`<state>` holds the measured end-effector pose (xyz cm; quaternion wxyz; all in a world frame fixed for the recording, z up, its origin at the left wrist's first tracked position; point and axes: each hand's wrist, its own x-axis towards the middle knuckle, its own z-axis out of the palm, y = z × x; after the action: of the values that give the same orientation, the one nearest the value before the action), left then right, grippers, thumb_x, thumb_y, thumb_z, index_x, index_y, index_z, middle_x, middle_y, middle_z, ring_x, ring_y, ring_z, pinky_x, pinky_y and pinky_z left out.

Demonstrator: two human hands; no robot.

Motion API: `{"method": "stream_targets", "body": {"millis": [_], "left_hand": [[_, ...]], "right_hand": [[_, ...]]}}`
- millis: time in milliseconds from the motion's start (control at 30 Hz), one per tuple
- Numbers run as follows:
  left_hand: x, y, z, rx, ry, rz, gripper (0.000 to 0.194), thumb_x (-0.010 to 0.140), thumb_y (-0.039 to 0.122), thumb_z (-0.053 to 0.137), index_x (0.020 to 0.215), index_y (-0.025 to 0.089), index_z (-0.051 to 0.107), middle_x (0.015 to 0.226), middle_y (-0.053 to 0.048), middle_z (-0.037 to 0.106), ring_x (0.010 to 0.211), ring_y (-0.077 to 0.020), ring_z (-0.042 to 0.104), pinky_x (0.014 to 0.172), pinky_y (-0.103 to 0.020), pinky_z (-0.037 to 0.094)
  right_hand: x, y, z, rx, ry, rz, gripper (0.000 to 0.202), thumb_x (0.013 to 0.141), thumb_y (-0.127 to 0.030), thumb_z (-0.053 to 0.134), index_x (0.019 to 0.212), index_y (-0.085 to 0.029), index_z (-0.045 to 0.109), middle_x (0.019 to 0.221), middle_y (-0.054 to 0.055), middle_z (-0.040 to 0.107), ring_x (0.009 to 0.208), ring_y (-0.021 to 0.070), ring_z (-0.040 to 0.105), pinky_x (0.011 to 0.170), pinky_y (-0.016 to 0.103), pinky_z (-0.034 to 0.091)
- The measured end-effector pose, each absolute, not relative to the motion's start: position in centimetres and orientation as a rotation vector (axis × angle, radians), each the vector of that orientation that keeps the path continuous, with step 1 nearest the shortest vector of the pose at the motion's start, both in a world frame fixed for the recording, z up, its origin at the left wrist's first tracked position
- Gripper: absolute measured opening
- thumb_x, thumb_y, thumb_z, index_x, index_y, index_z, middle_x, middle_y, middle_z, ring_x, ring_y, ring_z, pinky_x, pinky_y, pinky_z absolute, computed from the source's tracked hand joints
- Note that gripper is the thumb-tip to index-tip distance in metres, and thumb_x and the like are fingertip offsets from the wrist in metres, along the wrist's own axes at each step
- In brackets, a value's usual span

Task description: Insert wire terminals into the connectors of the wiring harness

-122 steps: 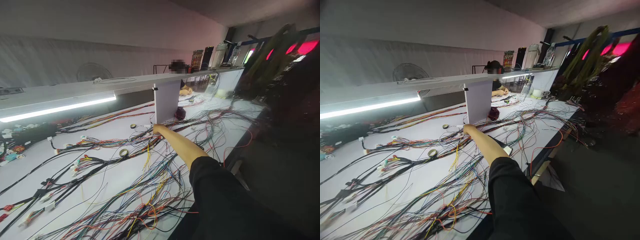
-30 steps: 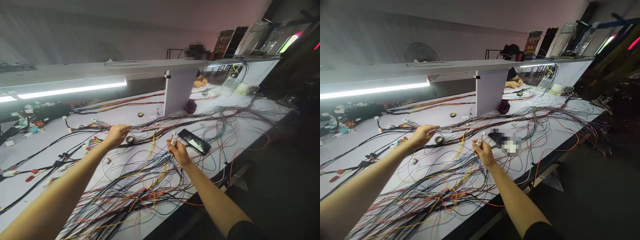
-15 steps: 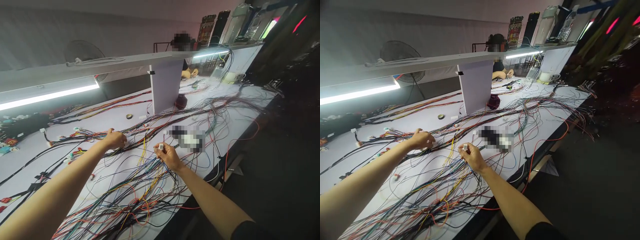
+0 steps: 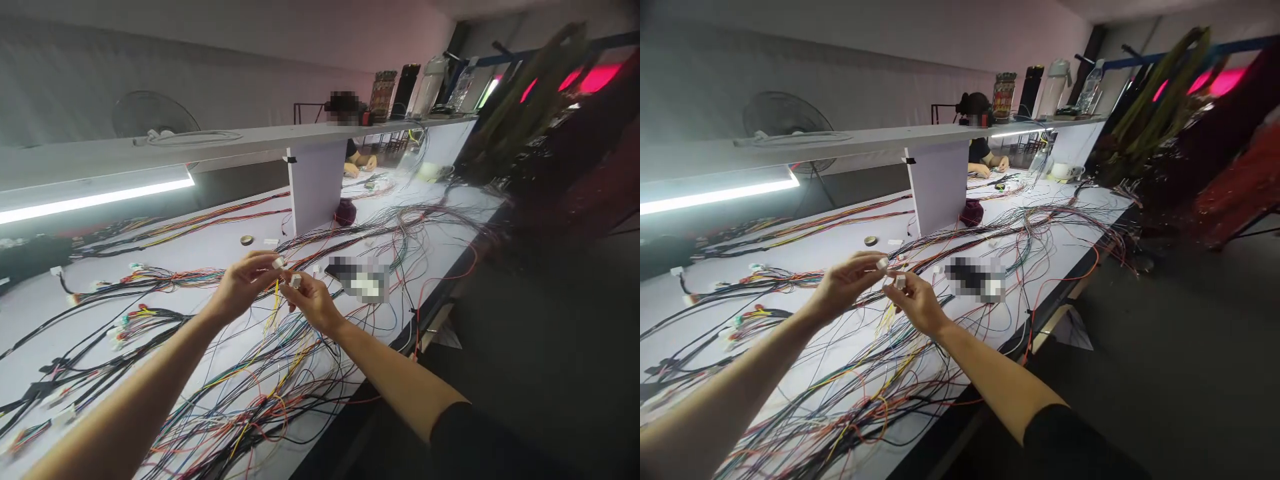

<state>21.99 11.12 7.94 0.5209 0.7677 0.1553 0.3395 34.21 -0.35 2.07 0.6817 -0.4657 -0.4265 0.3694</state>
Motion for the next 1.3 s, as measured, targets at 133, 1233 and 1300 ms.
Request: {"method": "stream_targets", "body": {"millis": [133,1233,1300], "left_hand": [[21.3,9.5,7.0,1.765,0.305,0.787,0.036,0.079,0.035,0.071,0.112,0.023,0.070,0.121,-0.010,0.060,0.103,-0.0194,0.062,0.086,-0.031,0.055],[9.0,19.9,3.2,2.625,0.912,0.656,0.047,0.080,0.056,0.046,0.106,0.026,0.071,0.083,-0.006,0.074,0.078,-0.0273,0.069,0.072,-0.034,0.051],[7.7,21.0,3.3,2.689,0.966,0.654,0.048,0.083,0.054,0.043,0.115,0.029,0.067,0.080,-0.003,0.074,0.073,-0.0269,0.068,0.066,-0.034,0.051]], "right_hand": [[33.2,-0.1,3.8,-0.994,-0.950,0.832,0.044,0.074,-0.055,0.072,0.094,-0.017,0.064,0.067,-0.003,0.054,0.057,0.0092,0.054,0.052,0.025,0.053],[44.1,-1.3,8.7,-0.773,-0.494,0.527,0.045,0.060,-0.050,0.085,0.087,-0.023,0.061,0.079,-0.004,0.052,0.061,0.0052,0.044,0.045,0.017,0.031],[45.3,-1.5,8.8,-0.740,-0.490,0.502,0.047,0.059,-0.051,0.086,0.087,-0.024,0.061,0.079,-0.004,0.052,0.062,0.0052,0.045,0.046,0.016,0.033]]}}
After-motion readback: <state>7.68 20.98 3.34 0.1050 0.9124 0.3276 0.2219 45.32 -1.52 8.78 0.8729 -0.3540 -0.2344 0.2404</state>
